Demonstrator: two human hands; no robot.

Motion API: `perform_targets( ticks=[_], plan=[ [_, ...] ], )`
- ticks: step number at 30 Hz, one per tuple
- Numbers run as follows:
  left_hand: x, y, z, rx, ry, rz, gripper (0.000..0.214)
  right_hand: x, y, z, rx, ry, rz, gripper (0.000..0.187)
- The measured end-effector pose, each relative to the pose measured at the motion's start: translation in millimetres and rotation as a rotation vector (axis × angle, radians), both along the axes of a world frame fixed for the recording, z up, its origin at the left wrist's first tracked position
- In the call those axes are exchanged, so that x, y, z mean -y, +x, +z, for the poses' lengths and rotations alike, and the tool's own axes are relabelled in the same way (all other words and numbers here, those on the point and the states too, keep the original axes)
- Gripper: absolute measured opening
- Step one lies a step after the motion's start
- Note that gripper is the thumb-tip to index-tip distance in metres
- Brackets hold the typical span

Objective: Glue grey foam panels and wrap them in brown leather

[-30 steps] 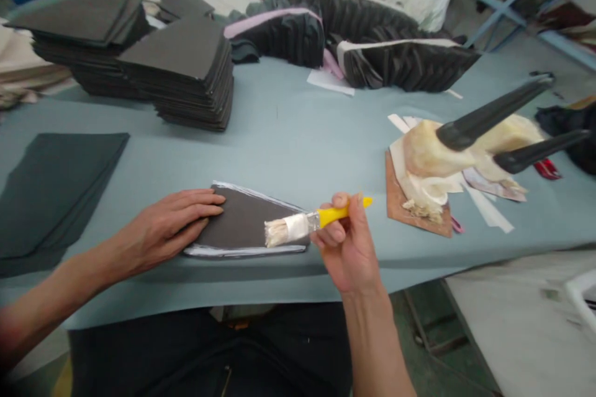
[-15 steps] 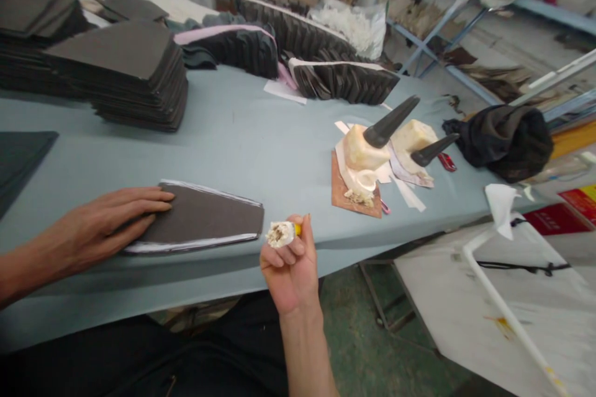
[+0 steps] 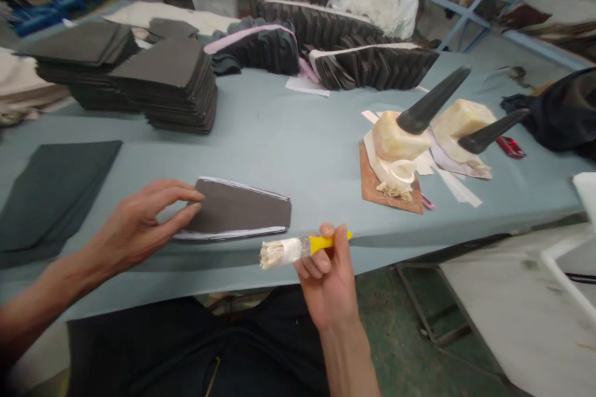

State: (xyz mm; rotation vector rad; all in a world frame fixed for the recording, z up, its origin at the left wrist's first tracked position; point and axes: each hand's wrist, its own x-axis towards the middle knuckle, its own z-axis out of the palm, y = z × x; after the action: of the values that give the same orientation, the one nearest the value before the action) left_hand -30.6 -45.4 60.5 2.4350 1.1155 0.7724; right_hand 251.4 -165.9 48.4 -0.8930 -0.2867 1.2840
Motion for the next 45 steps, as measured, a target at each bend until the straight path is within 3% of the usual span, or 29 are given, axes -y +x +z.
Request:
perform_targets(
  ticks=[4, 7, 17, 22, 30, 36, 45],
  plan=[
    [44.7, 27.2, 28.6, 0.187, -0.332, 0.029, 0.025, 2.6, -0.4, 2.3, 0.117, 0.039, -0.035, 0.052],
    [69.1, 40.3, 38.1, 0.309, -0.578, 0.013, 0.025, 2.5, -1.2, 3.3, 0.234, 0.118, -0.026, 0.049],
    [87.1, 46.3, 27.2, 0.435, -0.994, 0.015, 0.027, 3.0, -5.2, 13.6, 0.497, 0.224, -0.035, 0.05],
    [89.5, 45.9, 27.2, 0.441, -1.072, 0.011, 0.03, 3.0, -5.7, 18.7, 0.548, 0.232, -0.018, 0.049],
    [90.6, 46.3, 23.2, 0.457, -1.066, 0.021, 0.027, 6.2, -0.8, 16.4, 0.674, 0.247, -0.025, 0.047],
    [90.2, 48.8, 18.5, 0.495, -1.104, 0.041, 0.024, 7.3, 0.4, 19.5, 0.778, 0.438, 0.002, 0.037],
    [89.2, 48.5, 10.3, 0.511, -1.132, 0.092, 0.027, 12.2, -3.8, 24.7, 0.852, 0.558, 0.087, 0.026]
  ],
)
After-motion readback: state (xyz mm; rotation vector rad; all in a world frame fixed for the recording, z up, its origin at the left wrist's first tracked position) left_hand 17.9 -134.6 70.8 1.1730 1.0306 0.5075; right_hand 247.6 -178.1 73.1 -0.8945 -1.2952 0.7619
